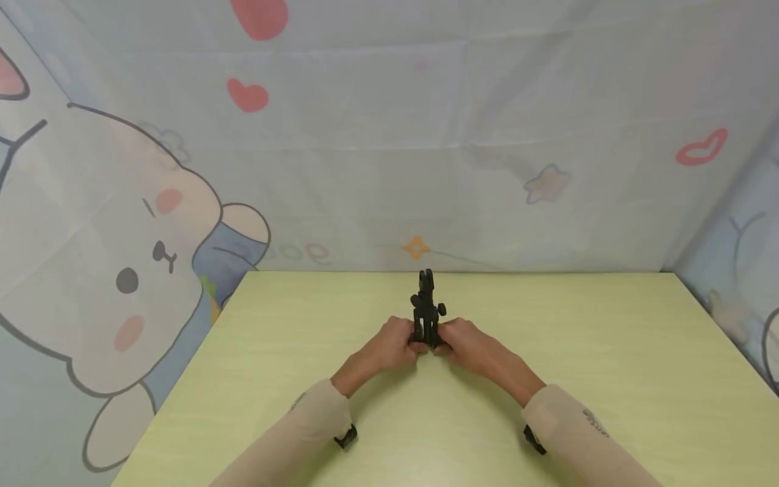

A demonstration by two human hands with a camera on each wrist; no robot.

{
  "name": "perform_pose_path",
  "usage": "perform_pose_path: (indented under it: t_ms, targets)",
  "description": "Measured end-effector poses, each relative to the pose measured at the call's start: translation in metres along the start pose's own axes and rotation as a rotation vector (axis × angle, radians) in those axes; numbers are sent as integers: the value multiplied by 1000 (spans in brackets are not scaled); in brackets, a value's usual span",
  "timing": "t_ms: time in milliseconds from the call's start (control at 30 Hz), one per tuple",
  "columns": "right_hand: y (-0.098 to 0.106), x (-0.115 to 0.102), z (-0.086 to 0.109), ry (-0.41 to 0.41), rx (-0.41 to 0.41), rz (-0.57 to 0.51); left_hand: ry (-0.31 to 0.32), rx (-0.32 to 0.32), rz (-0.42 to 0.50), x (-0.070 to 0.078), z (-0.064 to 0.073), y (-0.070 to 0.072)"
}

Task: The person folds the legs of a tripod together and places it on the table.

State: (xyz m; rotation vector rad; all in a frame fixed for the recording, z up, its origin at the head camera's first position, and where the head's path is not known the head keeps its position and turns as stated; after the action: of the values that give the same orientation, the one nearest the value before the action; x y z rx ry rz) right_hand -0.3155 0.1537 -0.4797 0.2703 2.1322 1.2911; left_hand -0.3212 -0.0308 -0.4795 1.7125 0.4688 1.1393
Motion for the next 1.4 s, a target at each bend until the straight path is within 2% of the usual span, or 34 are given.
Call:
perform_pose_path:
  t_ms: [167,367,467,600,800,1033,1267,1400]
  targets:
    - [-2,-1,0,-15,28,-35,-21,14,-7,0,2,0]
    - [-4,-1,-1,-68,56,-81,-30,24,29,-2,5,0]
    - [-4,0,1,-93,68,-102,-53,10,51,-1,6,3]
    - [-2,0,4,-119,82,-125,-64,-42,90,1,8,12]
    - [1,2,7,-168,83,-190,-89,-83,98,10,7,40]
    - [0,4,9,-203,82,-275,-112,-126,120,24,5,79]
    - [-1,4,8,-227,134,-318,-189,-138,123,48,0,123]
    - [-3,2,6,-259,178,-337,-212,-135,121,65,-3,142]
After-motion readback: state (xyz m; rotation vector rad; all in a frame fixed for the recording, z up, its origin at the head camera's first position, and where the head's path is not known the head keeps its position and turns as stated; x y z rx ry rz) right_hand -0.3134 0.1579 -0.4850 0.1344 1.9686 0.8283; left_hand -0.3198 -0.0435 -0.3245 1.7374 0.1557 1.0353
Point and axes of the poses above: each hand's wrist, its own z-axis away from the middle knuckle, its own y-axis out of the back of the hand, x = y × z, the point moved 2 cm from there along -z, towards the middle knuckle, and after that the axes turned 3 degrees about -z, right-handed, at the moved point
